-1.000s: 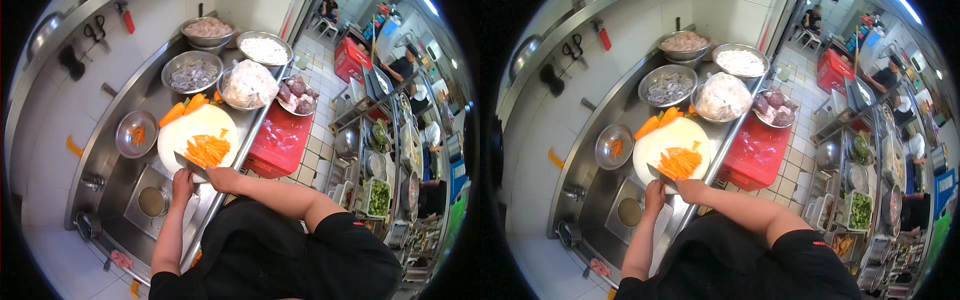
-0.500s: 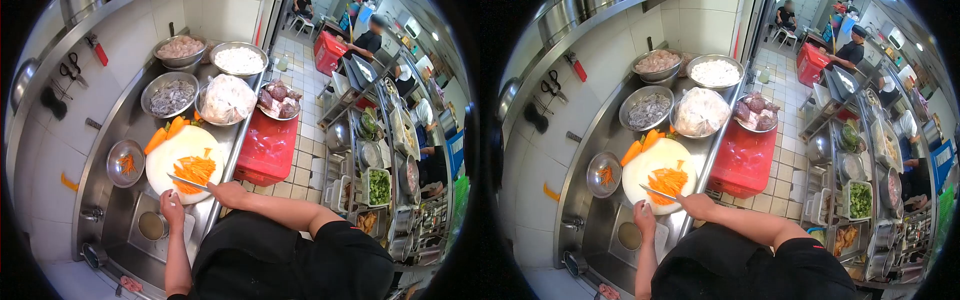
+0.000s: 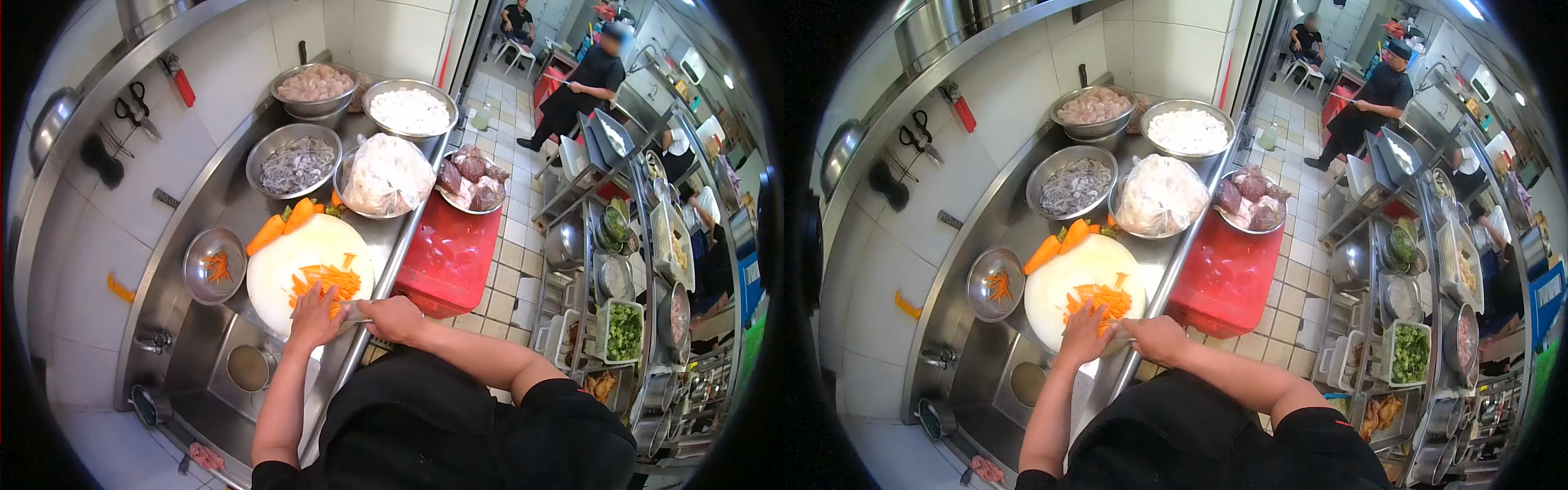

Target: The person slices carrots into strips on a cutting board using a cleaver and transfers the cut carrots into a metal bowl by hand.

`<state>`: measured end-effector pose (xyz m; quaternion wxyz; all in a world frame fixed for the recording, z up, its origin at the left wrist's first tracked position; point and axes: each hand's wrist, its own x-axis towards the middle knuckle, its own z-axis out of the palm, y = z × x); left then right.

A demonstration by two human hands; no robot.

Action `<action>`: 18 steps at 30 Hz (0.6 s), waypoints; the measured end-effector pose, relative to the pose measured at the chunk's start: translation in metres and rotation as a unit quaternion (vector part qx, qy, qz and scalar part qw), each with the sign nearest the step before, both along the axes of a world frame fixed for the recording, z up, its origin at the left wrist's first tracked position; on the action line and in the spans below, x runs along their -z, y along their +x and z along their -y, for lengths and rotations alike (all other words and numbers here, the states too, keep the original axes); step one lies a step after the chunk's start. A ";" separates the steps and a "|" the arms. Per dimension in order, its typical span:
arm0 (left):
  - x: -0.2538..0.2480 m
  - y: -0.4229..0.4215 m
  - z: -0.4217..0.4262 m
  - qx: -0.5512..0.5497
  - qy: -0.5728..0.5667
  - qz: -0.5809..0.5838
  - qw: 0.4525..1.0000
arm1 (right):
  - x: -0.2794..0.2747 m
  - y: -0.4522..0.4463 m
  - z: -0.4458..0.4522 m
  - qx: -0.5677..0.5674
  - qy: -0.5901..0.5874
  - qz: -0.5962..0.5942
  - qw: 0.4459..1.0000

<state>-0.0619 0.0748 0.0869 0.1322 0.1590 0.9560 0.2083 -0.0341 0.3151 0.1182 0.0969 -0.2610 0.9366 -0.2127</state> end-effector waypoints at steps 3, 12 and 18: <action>0.011 -0.006 0.002 0.007 -0.018 0.055 0.998 | 0.004 -0.005 -0.008 -0.009 0.029 -0.008 1.000; 0.024 -0.039 0.010 -0.019 -0.024 0.044 0.999 | 0.003 -0.016 -0.031 -0.069 0.054 -0.052 0.995; 0.052 -0.047 0.027 -0.060 -0.018 -0.012 0.998 | -0.002 -0.003 -0.052 -0.070 0.075 -0.021 0.994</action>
